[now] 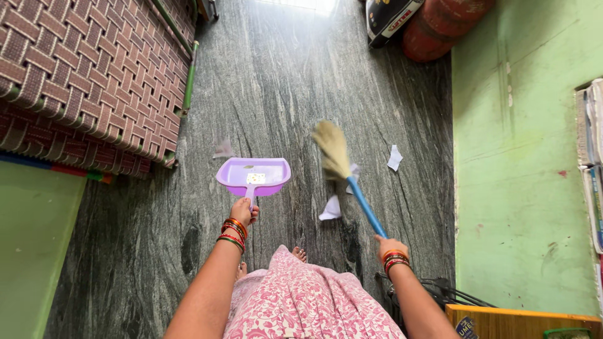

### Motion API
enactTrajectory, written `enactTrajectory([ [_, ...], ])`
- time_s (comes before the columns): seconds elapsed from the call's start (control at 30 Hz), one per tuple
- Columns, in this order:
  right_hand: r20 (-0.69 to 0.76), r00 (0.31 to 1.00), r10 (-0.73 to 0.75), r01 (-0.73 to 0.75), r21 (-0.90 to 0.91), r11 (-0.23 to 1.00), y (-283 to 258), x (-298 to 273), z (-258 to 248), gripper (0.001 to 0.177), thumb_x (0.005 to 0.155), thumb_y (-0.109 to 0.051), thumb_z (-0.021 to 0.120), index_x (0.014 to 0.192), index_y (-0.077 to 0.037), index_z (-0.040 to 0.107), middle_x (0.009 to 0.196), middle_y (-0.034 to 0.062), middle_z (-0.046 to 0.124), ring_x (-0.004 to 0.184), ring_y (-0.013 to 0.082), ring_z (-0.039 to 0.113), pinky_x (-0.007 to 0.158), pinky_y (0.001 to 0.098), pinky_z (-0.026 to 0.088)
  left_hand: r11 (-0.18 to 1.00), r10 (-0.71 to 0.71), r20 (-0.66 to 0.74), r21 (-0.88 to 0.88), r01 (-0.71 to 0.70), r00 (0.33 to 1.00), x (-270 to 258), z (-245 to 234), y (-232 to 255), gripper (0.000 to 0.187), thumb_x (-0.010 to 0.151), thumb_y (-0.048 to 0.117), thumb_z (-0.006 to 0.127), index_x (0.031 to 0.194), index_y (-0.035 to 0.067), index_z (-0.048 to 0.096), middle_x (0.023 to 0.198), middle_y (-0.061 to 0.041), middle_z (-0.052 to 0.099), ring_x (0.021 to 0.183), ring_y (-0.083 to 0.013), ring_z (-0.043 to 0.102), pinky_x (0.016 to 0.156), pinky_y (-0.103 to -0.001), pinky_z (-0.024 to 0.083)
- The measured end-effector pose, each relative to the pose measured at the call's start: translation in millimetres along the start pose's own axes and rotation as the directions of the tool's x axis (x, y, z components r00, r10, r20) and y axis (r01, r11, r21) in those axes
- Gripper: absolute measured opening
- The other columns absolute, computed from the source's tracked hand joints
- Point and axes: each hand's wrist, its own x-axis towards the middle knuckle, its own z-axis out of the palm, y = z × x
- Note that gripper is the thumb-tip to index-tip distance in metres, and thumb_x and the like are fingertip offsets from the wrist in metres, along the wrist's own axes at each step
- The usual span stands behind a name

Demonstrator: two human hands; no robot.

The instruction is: The person sweeps scattered pieces of paper on a grey marble floor using a broom and a dustpan. They gather the debris into a pile and sweep it into the dustpan while moving around a room containing a desk, a gas cylinder, and a woven cot.

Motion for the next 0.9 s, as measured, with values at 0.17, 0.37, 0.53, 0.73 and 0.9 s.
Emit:
enactTrajectory([
  [0.17,-0.184,0.981,-0.063,0.084,0.106,0.991,-8,-7,6,0.054,0.100,-0.028,0.055,0.149,-0.050,0.047,0.107,0.0151,0.075,0.096,0.0325,0.074,0.085,0.0471,0.060,1.000,0.002,-0.022,0.001,-0.002,1.000,-5,-9,-11,0.029,0.108,0.030,0.042,0.121,0.014,0.062,0.079,0.000,0.066,0.060,-0.0085,0.058,0.054,-0.030,0.050],
  [0.37,-0.138,0.963,-0.233,0.251,0.128,0.960,-31,-62,40,0.059,0.100,-0.037,0.053,0.151,-0.057,0.032,0.095,0.0121,0.069,0.085,0.0324,0.074,0.075,0.0479,0.062,1.000,0.000,-0.025,-0.028,-0.001,1.000,-14,-11,-18,0.028,0.108,0.030,0.043,0.121,0.014,0.062,0.078,0.000,0.066,0.057,-0.0089,0.057,0.052,-0.030,0.048],
  [0.53,-0.110,0.900,-0.423,0.419,-0.053,0.906,-84,-58,46,0.059,0.099,-0.022,0.049,0.147,-0.057,0.041,0.102,0.0133,0.063,0.084,0.0322,0.073,0.072,0.0451,0.061,0.994,-0.003,-0.027,-0.109,0.000,1.000,-17,-12,-19,0.032,0.109,0.030,0.041,0.121,0.010,0.063,0.077,-0.003,0.064,0.054,-0.0102,0.054,0.049,-0.031,0.046],
  [0.73,-0.157,0.839,-0.521,0.476,-0.253,0.843,-153,-13,17,0.033,0.107,-0.036,0.048,0.136,-0.047,0.059,0.108,0.0164,0.065,0.093,0.0346,0.073,0.077,0.0454,0.060,0.995,-0.010,-0.067,-0.101,0.003,0.998,-22,-30,-17,0.032,0.108,0.031,0.043,0.122,0.011,0.063,0.078,-0.002,0.067,0.055,-0.0086,0.057,0.049,-0.029,0.048],
  [0.9,-0.154,0.969,-0.195,0.198,0.008,0.980,-129,2,-6,0.043,0.104,-0.064,0.052,0.127,-0.032,0.069,0.116,0.0133,0.074,0.106,0.0322,0.072,0.090,0.0441,0.057,0.992,-0.001,-0.088,-0.129,-0.010,0.996,-32,-55,-17,0.031,0.108,0.031,0.042,0.121,0.011,0.063,0.077,-0.002,0.065,0.055,-0.0091,0.055,0.050,-0.029,0.047],
])
